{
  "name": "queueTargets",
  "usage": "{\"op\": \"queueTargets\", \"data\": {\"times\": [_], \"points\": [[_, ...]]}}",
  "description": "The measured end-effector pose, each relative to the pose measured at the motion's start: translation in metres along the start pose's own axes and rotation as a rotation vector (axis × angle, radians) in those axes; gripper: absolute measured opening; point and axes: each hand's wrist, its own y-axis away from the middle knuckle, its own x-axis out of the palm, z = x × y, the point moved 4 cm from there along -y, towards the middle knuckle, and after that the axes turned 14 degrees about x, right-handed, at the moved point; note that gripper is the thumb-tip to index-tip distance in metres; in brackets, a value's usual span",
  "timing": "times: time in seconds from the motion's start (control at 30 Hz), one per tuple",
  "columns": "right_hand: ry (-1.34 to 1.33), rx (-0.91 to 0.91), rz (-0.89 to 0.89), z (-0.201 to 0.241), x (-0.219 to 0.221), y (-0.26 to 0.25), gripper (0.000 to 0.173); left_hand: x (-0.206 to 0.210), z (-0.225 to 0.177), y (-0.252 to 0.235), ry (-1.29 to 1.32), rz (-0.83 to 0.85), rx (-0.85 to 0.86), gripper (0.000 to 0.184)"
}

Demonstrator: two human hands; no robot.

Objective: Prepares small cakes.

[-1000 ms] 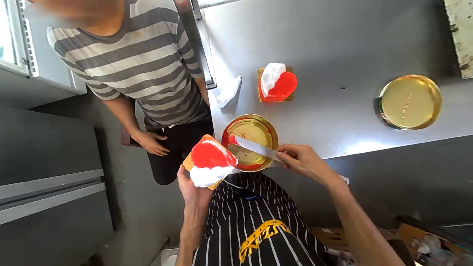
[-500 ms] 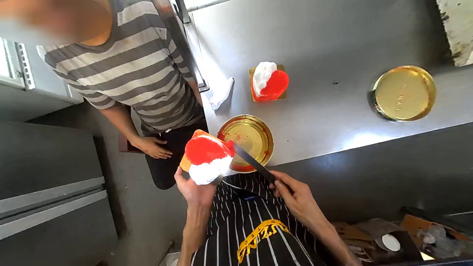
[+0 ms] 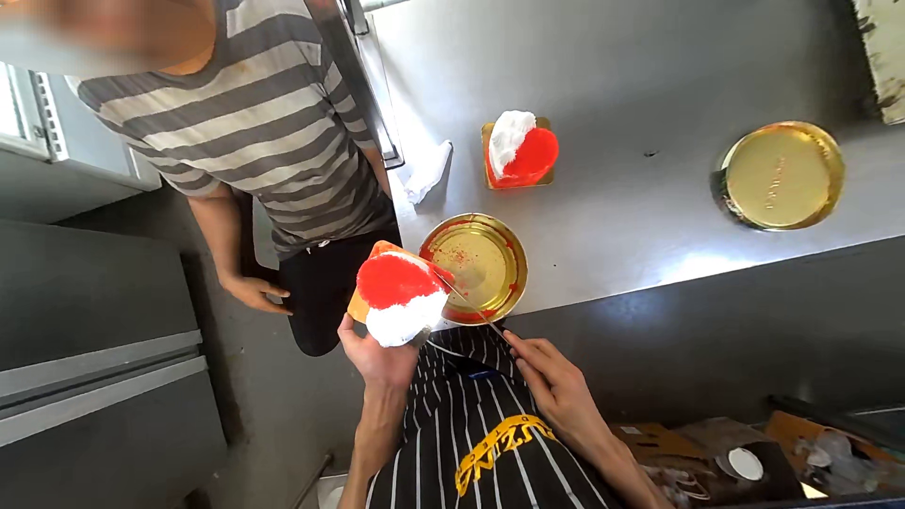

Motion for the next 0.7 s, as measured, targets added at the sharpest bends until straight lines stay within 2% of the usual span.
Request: {"op": "queueTargets", "data": {"times": [0.37,0.6,0.7], "points": [[-0.043,-0.008,-0.025,0.000,0.004,0.002,0.038,0.003,0.000,0.002,0.007,-0.015,0.005,0.065],[-0.079,0.060,-0.040,-0.003,-0.003,-0.002,0.039,0.003,-0.001,0.003,0.010,0.008,0.002,0.065],[-0.104,0.058,-0.053,-0.002,-0.007,-0.003,0.039,0.003,-0.002,0.003,0.014,0.028,-0.009,0.070]]}}
